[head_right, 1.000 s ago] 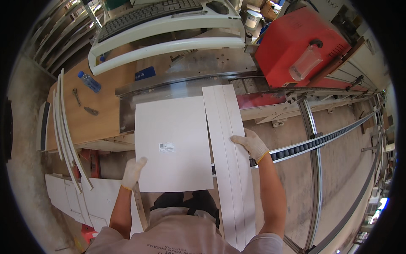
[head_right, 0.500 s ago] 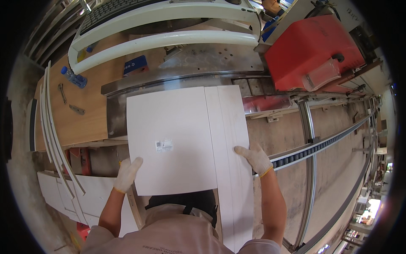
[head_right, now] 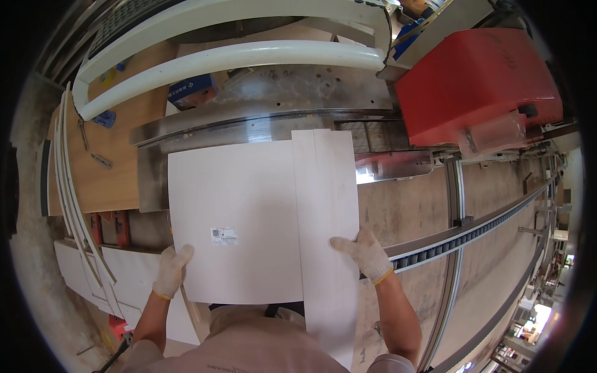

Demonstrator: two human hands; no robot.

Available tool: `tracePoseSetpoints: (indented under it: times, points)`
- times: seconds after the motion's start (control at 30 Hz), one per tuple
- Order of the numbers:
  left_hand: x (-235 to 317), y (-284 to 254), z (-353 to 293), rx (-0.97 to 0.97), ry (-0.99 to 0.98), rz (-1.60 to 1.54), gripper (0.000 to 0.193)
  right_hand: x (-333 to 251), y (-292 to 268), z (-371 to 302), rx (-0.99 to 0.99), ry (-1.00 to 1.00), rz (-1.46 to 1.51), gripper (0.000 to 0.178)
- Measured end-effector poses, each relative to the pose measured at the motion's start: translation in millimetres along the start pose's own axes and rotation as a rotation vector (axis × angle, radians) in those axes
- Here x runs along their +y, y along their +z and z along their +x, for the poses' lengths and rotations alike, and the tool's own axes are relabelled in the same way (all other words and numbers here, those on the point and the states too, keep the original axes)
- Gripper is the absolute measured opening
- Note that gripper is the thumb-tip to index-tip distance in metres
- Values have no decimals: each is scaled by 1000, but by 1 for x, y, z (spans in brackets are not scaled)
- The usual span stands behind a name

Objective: The person picks up white rectangular panels and long strips, places them on a conveyor-fed machine, and retrieves them after processing. The person stacks the processed panels on a pallet and repeats the cycle with additional pieces.

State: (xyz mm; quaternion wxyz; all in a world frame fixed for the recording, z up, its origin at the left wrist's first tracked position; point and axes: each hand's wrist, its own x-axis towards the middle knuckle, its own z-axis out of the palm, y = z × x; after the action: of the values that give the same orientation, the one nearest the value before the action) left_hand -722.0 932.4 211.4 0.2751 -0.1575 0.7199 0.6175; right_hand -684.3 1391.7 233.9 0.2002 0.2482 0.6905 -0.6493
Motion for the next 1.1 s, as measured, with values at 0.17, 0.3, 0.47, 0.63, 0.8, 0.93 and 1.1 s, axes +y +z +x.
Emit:
tracePoseSetpoints:
  times: [0.17,0.3,0.47,0.63,0.8,0.93,1.1]
  points:
    - [10,2,11,-21,49,-72,55,-2,-5,16,-6,95,44,53]
    - [11,3,11,18,-2,-66,56,-13,-1,25,-25,70,100,56]
    - [4,4,9,28,29,-60,57,-18,-3,20,16,-13,-1,59]
    - [1,2,6,2,4,-23,56,-5,-11,3,31,85,-97,56]
    - [3,8,2,34,-2,-76,56,1,-4,-3,-15,118,-86,54]
    - [4,12,1,62,21,-100,57,-5,0,-3,23,144,-27,53]
    - [4,11,5,81,13,-94,59,-7,6,1,49,147,-61,53]
